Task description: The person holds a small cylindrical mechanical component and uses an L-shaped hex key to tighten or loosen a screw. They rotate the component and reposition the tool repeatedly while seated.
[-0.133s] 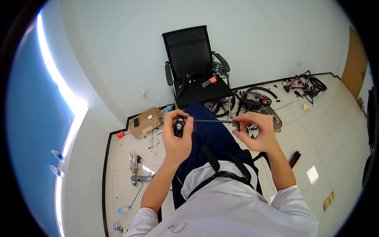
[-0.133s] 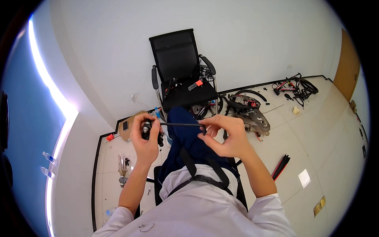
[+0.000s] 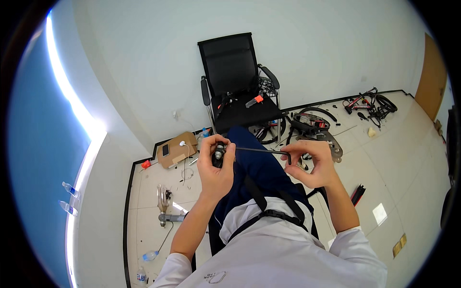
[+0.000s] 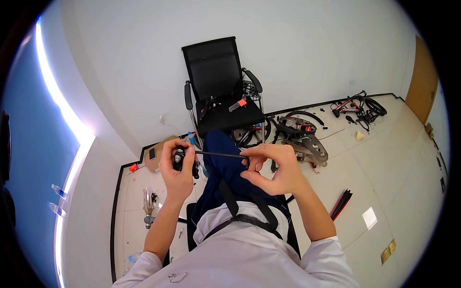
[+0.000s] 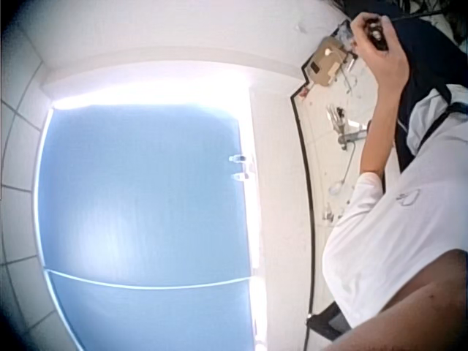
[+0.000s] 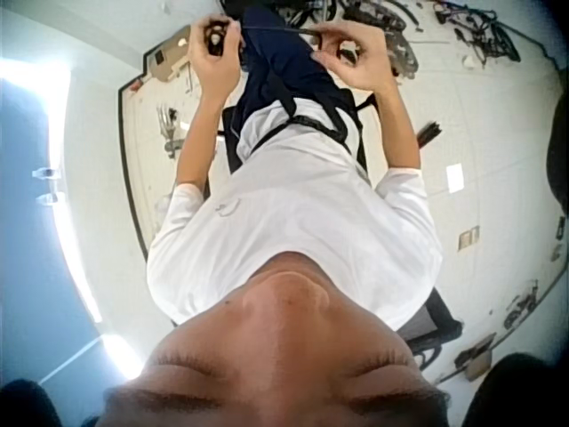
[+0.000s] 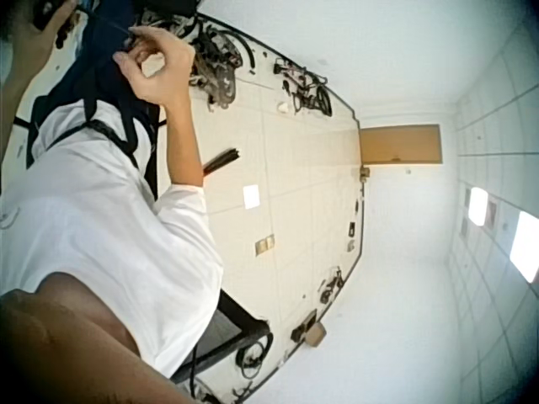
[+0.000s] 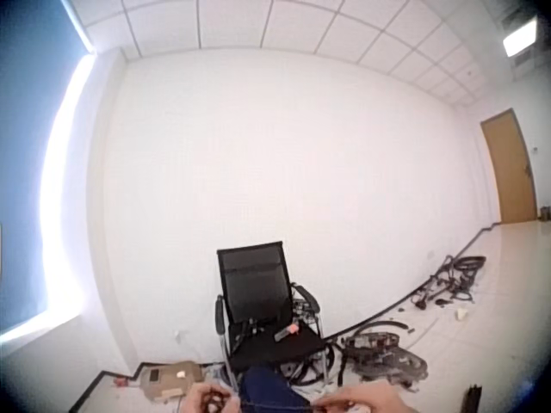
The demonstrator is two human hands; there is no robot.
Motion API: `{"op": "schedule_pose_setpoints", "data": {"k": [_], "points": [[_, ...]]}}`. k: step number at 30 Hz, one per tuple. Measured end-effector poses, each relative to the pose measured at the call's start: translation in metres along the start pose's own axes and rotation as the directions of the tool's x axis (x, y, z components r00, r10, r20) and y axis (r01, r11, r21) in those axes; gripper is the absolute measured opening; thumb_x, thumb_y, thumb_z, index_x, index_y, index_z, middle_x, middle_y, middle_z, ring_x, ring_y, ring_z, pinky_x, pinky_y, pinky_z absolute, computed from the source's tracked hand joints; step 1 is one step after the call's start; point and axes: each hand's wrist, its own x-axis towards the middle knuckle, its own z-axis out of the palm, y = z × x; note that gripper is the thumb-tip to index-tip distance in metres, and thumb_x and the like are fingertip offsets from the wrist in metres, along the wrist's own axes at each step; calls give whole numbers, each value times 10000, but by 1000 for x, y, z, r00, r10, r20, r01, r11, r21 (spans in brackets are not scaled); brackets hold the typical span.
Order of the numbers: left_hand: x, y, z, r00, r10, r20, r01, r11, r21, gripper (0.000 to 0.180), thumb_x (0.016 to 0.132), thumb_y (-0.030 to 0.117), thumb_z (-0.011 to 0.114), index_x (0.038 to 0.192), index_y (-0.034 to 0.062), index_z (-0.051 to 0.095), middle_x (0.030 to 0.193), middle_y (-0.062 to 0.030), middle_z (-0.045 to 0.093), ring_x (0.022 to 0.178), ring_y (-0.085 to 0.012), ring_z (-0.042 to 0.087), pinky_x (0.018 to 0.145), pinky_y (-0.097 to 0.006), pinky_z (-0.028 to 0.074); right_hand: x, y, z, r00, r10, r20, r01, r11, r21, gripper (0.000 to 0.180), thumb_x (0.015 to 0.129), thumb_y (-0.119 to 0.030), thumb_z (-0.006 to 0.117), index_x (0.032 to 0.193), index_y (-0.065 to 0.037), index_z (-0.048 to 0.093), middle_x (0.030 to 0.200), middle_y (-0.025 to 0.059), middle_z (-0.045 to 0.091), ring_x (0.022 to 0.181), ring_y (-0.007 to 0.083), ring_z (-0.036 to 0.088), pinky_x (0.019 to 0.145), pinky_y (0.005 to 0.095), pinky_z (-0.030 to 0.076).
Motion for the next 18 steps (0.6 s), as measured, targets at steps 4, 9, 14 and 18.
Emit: {"op": "schedule_pose_setpoints", "data": {"k": [4, 9, 14, 18], "points": [[-2, -4, -1, 998, 57, -28, -55, 995, 77, 105, 960, 18, 602, 1031, 5, 526, 863, -44, 592, 716, -75, 571, 657, -221, 479, -7, 5, 5, 978, 208, -2, -203, 958, 201, 226, 819, -11, 704, 1038, 43, 702, 739, 77, 712, 655, 121, 694, 642, 227, 534], [-4, -2, 0, 999, 24, -29, -24, 1000, -11, 100, 962, 13, 593, 1037, 5, 527, 860, -43, 590, 719, -79, 574, 652, -226, 478, -6, 4, 4, 889, 444, 111, -448, 797, 404, 172, 858, 15, 667, 1020, 66, 695, 757, 100, 717, 635, 116, 692, 622, 230, 538], [-1, 0, -2, 996, -71, 53, 73, 996, -49, 114, 964, 23, 591, 1048, 0, 518, 861, -47, 577, 724, -92, 569, 663, -235, 477, -4, 6, 5, 983, 167, -77, -165, 986, 31, 160, 821, 39, 705, 980, 26, 723, 768, 85, 710, 623, 121, 689, 604, 223, 528], [0, -3, -3, 995, -78, 69, 82, 995, -57, 122, 965, 26, 589, 1058, 2, 514, 852, -47, 568, 717, -92, 562, 666, -232, 471, -2, 2, 5, 990, 111, -92, -113, 993, -21, 205, 802, 32, 728, 1003, -7, 740, 803, 69, 716, 626, 115, 682, 598, 223, 519]]}}
